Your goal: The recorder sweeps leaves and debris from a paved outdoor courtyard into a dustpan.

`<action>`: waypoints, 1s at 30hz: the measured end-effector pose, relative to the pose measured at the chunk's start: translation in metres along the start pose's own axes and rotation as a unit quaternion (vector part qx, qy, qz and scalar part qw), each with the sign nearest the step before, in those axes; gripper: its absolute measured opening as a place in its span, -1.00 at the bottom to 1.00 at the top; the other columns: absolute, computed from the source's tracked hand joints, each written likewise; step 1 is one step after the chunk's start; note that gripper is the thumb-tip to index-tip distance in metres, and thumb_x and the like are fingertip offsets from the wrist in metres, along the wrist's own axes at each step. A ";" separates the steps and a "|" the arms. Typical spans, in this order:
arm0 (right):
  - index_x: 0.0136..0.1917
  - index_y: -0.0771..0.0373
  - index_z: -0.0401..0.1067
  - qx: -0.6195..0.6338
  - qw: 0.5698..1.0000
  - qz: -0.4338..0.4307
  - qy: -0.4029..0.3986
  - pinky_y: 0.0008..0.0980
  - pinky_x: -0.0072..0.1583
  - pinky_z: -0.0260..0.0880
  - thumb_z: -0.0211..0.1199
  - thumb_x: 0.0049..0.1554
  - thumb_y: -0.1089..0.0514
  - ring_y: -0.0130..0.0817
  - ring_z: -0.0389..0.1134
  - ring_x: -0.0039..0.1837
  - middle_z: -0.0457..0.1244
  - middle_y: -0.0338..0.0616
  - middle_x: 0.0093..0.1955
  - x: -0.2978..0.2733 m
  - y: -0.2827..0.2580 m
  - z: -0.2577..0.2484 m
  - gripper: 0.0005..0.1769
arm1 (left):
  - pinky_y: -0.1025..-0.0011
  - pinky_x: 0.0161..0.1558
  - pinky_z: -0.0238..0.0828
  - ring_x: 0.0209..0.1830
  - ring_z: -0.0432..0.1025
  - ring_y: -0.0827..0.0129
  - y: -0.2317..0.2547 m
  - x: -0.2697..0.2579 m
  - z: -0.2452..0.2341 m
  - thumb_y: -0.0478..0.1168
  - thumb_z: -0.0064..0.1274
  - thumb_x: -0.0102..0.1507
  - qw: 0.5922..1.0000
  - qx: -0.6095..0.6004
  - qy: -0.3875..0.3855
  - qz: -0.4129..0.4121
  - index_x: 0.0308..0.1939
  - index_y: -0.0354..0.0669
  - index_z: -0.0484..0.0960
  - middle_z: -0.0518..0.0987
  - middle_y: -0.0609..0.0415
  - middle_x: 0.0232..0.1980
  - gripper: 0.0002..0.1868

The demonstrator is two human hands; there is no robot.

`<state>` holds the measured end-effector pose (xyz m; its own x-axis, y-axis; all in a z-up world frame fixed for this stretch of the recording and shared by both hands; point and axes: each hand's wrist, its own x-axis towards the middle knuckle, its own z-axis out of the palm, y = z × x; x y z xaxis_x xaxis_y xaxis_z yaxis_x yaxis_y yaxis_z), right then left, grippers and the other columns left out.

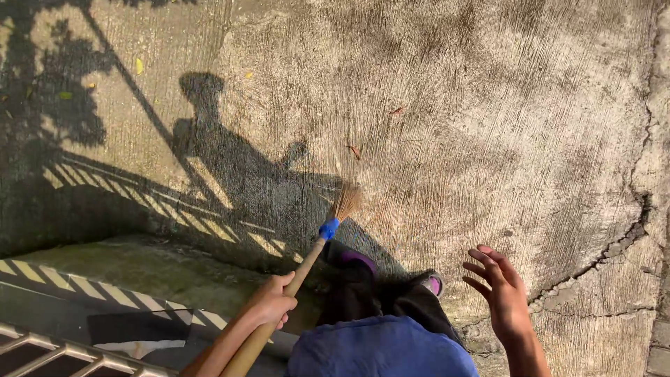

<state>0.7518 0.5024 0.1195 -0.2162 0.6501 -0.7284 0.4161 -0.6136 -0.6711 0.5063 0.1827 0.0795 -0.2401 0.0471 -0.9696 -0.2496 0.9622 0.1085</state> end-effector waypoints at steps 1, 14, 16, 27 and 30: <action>0.36 0.29 0.30 -0.005 1.000 0.000 -0.003 -0.01 0.32 0.36 -0.05 0.34 0.08 0.00 0.33 0.33 0.29 0.07 0.40 0.003 0.000 0.006 -0.60 | 0.41 -0.64 0.40 -0.65 0.39 0.41 -0.001 -0.001 -0.022 -0.33 -0.06 0.22 1.000 -0.005 0.000 -0.002 0.60 0.40 0.16 0.56 -0.05 -0.45 -0.13; 0.42 0.35 0.27 -0.085 0.993 -0.005 -0.080 0.02 0.32 0.36 -0.06 0.30 0.07 0.08 0.32 0.37 0.24 0.13 0.47 0.028 -0.045 0.133 -0.50 | 0.41 -0.65 0.45 -0.67 0.38 0.39 0.062 -0.021 -0.098 -0.33 -0.04 0.30 0.988 -0.098 0.077 0.097 0.61 0.31 0.13 0.61 0.03 -0.35 -0.19; 0.43 0.33 0.25 -0.094 0.991 0.004 -0.092 0.03 0.34 0.35 -0.10 0.34 0.12 0.08 0.31 0.39 0.23 0.11 0.50 0.040 -0.049 0.156 -0.54 | 0.43 -0.66 0.48 -0.69 0.40 0.42 0.080 -0.014 -0.077 -0.30 -0.06 0.31 0.986 -0.082 0.046 0.137 0.62 0.21 0.10 0.63 0.03 -0.38 -0.20; 0.37 0.35 0.28 0.005 0.994 -0.051 -0.097 0.05 0.29 0.38 -0.08 0.34 0.09 0.11 0.33 0.32 0.26 0.15 0.42 0.109 -0.092 0.278 -0.57 | 0.32 -0.65 0.52 -0.68 0.49 0.29 0.067 0.090 -0.167 -0.39 -0.19 0.22 0.990 0.078 -0.036 0.115 0.51 -0.04 0.20 0.65 -0.11 -0.38 -0.28; 0.39 0.34 0.28 0.008 0.995 -0.030 -0.091 0.07 0.33 0.38 -0.13 0.36 0.15 0.11 0.33 0.33 0.25 0.16 0.45 0.115 -0.098 0.300 -0.59 | 0.36 -0.67 0.48 -0.69 0.47 0.31 0.034 0.080 -0.227 -0.34 -0.17 0.27 0.991 0.101 -0.010 0.084 0.54 0.11 0.11 0.64 -0.06 -0.37 -0.27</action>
<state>0.4216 0.5028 0.0606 -0.3974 0.5950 -0.6986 0.3833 -0.5840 -0.7155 0.2655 0.1585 0.0555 -0.2438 0.2150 -0.9457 -0.0139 0.9742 0.2251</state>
